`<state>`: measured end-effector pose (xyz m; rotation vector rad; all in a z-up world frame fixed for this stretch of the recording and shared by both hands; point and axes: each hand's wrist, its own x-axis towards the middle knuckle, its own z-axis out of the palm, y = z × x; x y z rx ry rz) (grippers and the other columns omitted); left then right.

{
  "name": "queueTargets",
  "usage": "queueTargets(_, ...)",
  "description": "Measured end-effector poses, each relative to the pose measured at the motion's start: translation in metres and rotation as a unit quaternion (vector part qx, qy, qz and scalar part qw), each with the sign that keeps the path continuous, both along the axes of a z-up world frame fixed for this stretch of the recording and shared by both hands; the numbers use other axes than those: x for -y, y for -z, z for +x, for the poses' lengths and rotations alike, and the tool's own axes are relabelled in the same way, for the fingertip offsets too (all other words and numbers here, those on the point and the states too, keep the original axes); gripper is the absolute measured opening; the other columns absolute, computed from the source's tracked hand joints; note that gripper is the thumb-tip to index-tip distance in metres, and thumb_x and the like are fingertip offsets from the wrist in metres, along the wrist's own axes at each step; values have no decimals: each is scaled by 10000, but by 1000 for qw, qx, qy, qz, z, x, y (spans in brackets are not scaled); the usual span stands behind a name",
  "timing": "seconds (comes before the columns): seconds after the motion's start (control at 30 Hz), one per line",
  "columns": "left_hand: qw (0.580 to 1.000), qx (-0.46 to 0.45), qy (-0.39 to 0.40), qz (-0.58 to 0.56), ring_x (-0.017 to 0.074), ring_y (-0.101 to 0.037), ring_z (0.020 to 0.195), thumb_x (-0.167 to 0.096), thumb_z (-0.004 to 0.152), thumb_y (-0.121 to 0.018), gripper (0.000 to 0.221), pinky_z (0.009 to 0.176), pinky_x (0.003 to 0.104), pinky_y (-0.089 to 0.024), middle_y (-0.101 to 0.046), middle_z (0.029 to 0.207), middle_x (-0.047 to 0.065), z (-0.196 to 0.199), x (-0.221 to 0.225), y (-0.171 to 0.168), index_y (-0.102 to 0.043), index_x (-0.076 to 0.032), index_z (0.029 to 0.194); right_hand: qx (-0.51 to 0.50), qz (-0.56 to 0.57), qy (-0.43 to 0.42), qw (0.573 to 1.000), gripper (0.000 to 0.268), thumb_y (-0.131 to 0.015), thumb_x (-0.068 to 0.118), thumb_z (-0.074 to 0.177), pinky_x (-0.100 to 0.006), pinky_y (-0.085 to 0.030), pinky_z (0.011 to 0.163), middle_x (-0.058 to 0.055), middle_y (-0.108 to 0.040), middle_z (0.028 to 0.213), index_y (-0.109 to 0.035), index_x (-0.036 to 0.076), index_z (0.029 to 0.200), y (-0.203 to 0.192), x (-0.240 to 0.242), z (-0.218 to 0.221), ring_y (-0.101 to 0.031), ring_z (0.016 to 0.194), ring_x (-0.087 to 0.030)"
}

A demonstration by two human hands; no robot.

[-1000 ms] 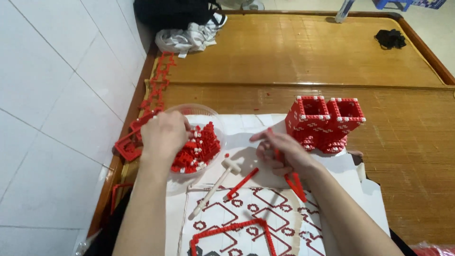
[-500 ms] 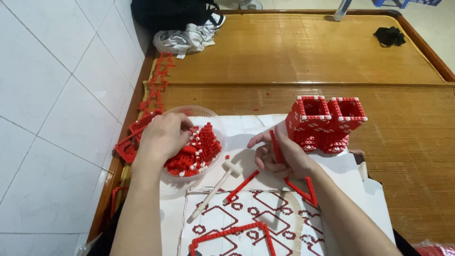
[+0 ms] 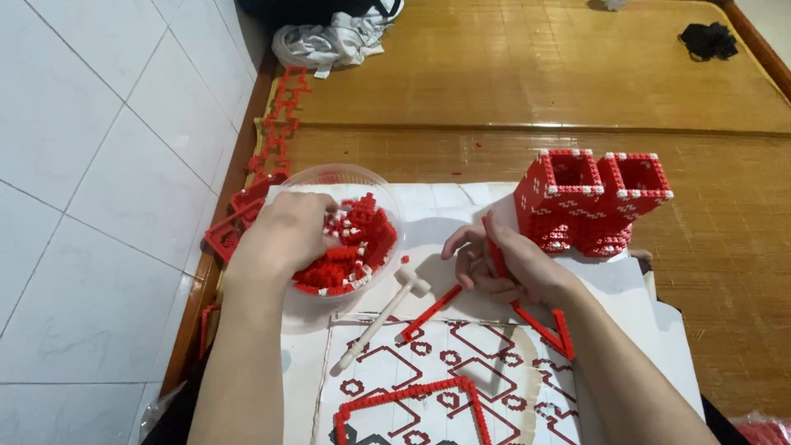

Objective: Assembling a 3D structure by snapping together small red plastic interlocking pieces.

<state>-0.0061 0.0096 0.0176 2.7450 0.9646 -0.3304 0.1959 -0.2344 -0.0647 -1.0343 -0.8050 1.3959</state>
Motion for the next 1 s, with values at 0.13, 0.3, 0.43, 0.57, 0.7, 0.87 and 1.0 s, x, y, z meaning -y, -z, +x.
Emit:
queueTargets(0.13,999,5,-7,-44,327,-691,1176,-183,831,-825,371,946,468,-587,-759,1109,109,2,3,-17,-753,-144,1193,18,3,13,1000,801,-228,658,1036,-177,-243,221,-238,-603,663,-630,-26,1149,1,0,1,-263,301,-53)
queueTargets(0.3,992,100,-31,-65,345,-737,1056,-168,890,-730,206,926,449,-597,-800,1021,102,-7,-2,-19,-827,-235,1059,32,-9,12,999,808,-227,649,1037,-183,-259,230,-233,-617,667,-646,-33,1148,-2,0,1,-283,296,-59)
queueTargets(0.43,930,291,-85,-209,272,-787,846,8,954,-627,290,680,320,-655,-763,1065,238,-20,-2,-32,-781,-124,1161,38,-22,19,999,812,-227,653,1031,-186,-273,238,-239,-625,679,-653,-27,1153,-5,1,-2,-296,296,-67)
queueTargets(0.57,913,325,-64,-237,329,-787,858,79,951,-621,327,723,363,-650,-757,1055,266,-22,1,-37,-752,-42,1226,57,-26,27,998,827,-231,667,1023,-185,-274,239,-226,-626,670,-660,-30,1139,-8,1,-3,-302,297,-64)
queueTargets(0.7,866,362,-38,-343,367,-677,1143,84,965,-506,521,927,452,-595,-651,1294,344,-24,-1,-34,-499,36,1483,51,-33,31,998,833,-233,679,1020,-180,-262,240,-223,-620,664,-661,-25,1143,-7,2,-4,-298,305,-59)
queueTargets(0.87,976,208,-54,-30,370,-730,993,-134,982,-615,342,831,454,-614,-780,1052,101,-20,-14,-12,-766,-295,1242,52,-29,31,998,837,-247,683,1017,-180,-264,239,-235,-629,666,-668,-30,1136,-8,1,-4,-292,304,-63)
queueTargets(1.0,999,25,-18,41,385,-775,887,3,860,-586,327,728,464,-645,-782,887,198,-13,-2,5,-810,-134,1056,55,-24,30,998,829,-237,674,1024,-184,-267,237,-238,-631,666,-655,-34,1131,-5,2,-2,-301,297,-64)
